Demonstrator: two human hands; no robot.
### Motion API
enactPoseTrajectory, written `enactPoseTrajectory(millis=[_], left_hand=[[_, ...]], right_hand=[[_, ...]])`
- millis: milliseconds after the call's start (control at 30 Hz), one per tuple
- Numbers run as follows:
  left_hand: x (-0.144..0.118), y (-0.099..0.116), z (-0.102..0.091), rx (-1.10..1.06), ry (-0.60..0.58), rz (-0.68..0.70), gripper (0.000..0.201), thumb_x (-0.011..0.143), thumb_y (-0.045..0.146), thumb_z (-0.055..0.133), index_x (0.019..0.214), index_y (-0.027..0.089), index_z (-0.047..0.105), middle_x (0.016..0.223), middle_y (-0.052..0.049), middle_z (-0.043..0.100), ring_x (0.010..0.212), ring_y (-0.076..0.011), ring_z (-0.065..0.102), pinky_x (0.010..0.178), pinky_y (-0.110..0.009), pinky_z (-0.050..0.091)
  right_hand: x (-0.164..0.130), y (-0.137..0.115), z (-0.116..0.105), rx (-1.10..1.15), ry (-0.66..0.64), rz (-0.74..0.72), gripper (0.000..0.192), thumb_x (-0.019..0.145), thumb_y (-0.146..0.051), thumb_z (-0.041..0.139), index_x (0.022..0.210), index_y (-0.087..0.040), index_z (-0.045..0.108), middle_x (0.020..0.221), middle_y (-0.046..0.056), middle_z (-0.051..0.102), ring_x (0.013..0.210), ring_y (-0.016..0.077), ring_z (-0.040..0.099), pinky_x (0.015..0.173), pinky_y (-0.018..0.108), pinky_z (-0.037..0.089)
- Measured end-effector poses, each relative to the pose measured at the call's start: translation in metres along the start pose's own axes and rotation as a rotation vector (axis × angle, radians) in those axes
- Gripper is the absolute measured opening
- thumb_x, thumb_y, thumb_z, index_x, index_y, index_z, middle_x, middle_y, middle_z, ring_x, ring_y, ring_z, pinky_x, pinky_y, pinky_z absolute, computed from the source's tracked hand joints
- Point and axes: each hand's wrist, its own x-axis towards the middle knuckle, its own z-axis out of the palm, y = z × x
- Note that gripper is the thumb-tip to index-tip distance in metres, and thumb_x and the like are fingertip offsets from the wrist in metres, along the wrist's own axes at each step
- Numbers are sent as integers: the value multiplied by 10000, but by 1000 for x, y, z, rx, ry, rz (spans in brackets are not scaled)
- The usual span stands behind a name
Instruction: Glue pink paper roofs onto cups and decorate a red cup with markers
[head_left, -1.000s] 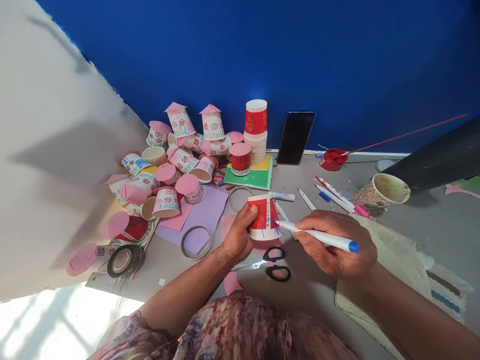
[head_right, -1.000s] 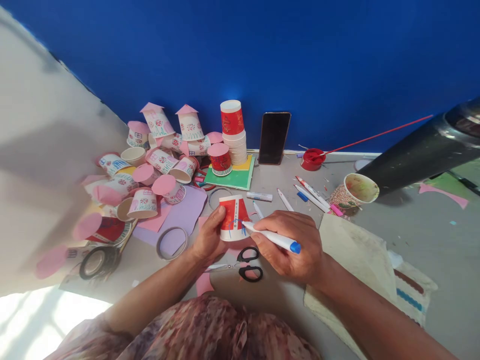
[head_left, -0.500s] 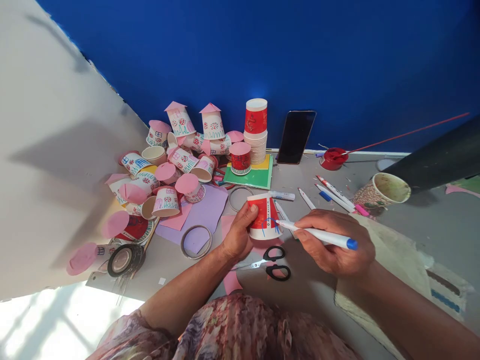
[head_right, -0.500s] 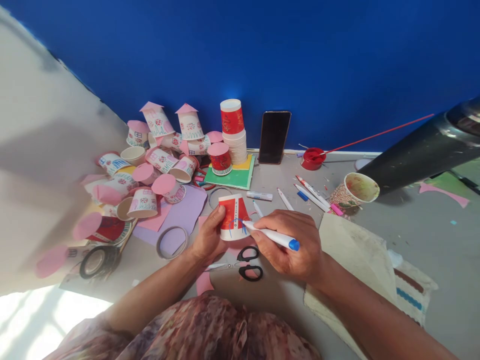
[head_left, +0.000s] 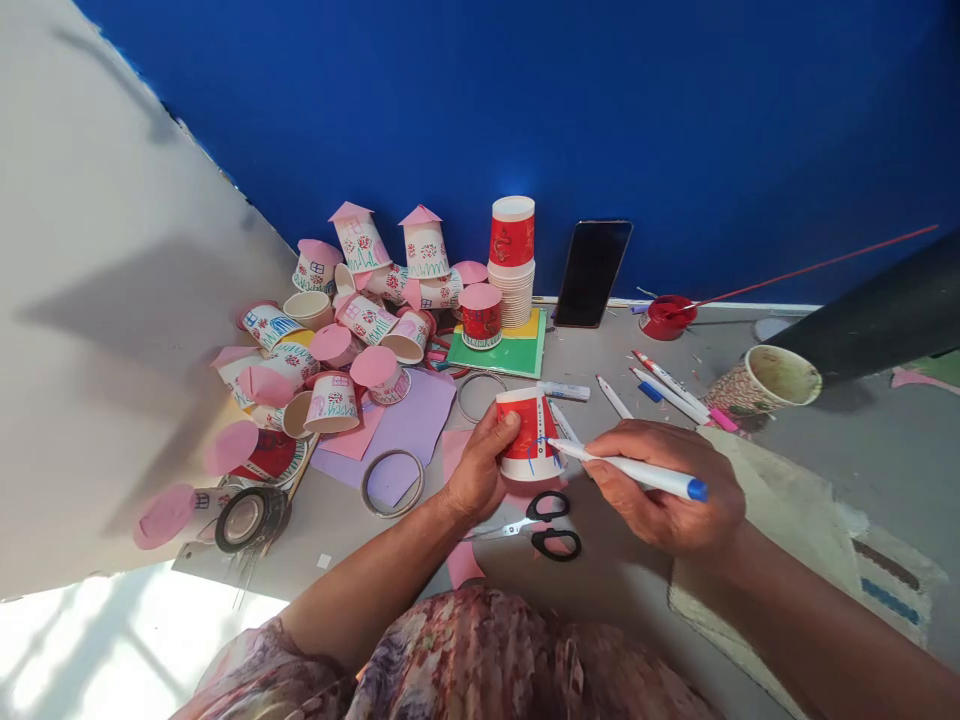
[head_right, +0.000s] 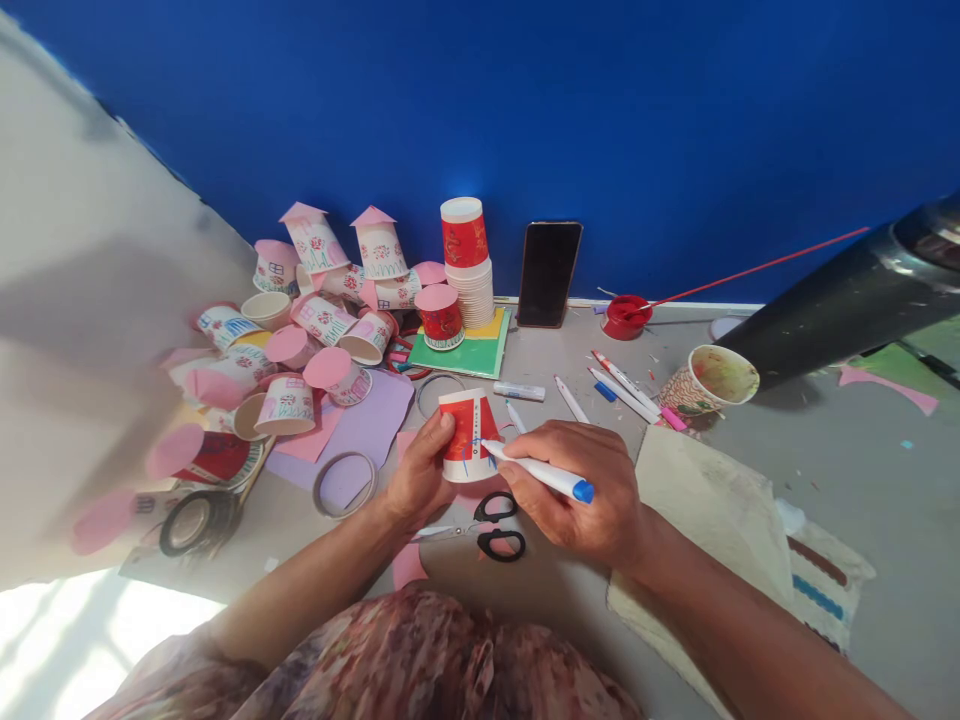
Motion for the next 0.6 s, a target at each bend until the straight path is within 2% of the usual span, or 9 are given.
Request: enactPoseTrajectory(millis=[267,600], left_hand=[[0,0,-1,8,-31,-10,484,797,528,877,1113,201,710,940,-52,800,775,-243,760,731,-368,616],[-3,1,5,23,8,2,481,755,522,908,1059,201,720,919,-28,778,796,-205,733,772,-324,576]], right_hand=[[1,0,0,47,-21,-31,116,952,-117,648,977,-224,683,720,17,757,566,168,704,556,284,573],[0,0,1,71,-54,-35,150,937,-110,644,1007,-239,673,735,22,767,561,177,704,547,302,581]])
